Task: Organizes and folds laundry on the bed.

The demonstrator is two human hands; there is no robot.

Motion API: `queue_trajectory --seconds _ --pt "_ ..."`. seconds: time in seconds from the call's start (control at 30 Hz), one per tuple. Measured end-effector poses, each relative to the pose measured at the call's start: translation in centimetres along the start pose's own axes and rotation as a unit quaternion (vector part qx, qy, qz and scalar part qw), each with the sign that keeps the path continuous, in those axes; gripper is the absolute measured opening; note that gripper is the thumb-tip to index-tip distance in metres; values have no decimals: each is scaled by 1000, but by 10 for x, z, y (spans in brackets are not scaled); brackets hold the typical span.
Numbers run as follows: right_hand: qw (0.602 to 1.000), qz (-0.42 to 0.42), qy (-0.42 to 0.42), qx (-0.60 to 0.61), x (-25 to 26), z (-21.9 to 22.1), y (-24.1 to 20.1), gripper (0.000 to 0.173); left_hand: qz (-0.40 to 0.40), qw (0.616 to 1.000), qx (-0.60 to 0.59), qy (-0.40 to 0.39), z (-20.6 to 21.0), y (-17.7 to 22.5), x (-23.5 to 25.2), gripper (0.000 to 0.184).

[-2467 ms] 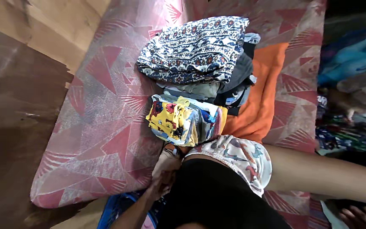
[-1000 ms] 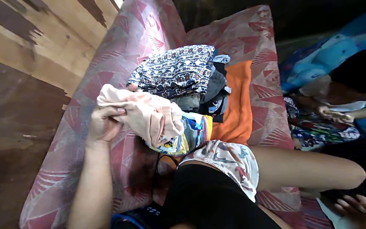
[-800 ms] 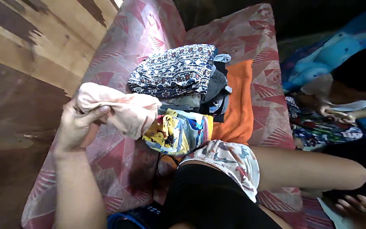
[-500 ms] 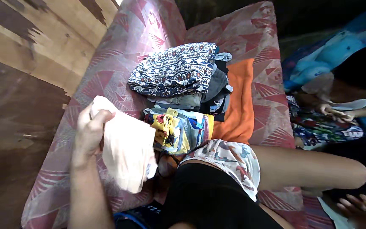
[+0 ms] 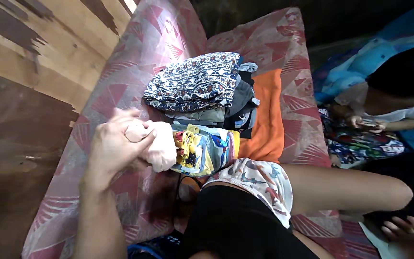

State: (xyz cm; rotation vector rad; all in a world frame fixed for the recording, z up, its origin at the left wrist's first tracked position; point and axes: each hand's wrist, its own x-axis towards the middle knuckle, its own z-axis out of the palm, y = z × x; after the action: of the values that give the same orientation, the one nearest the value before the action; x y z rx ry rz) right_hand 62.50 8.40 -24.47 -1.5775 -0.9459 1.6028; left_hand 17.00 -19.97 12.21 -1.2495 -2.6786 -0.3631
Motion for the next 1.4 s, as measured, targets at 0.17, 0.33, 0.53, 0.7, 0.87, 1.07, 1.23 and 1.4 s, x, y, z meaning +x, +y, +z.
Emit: queue_trajectory --seconds 0.17,0.33,0.53,0.7,0.87,1.07,1.23,1.4 --pt "999 15 30 13 -8 10 -14 37 -114 978 -171 -23 6 -16 10 23" --pt "1000 17 22 11 -1 6 -7 36 -243 950 -195 -36 78 -43 39 34" --pt "998 42 39 6 -2 5 -8 35 -266 899 -297 -181 147 -117 31 50" --pt "998 36 53 -29 -35 31 -36 40 -261 883 -284 -266 107 -95 35 52" --pt "999 25 4 -28 -5 7 -9 40 -212 927 -258 -171 106 -79 49 47" --pt "999 42 23 -18 -4 2 -7 41 -60 993 32 97 156 -71 18 69" --pt "999 38 27 -21 -1 4 -6 38 -32 994 -46 94 159 -55 -31 43" --pt "998 41 15 -34 2 10 -8 39 -180 971 -114 -109 128 -32 -31 52"
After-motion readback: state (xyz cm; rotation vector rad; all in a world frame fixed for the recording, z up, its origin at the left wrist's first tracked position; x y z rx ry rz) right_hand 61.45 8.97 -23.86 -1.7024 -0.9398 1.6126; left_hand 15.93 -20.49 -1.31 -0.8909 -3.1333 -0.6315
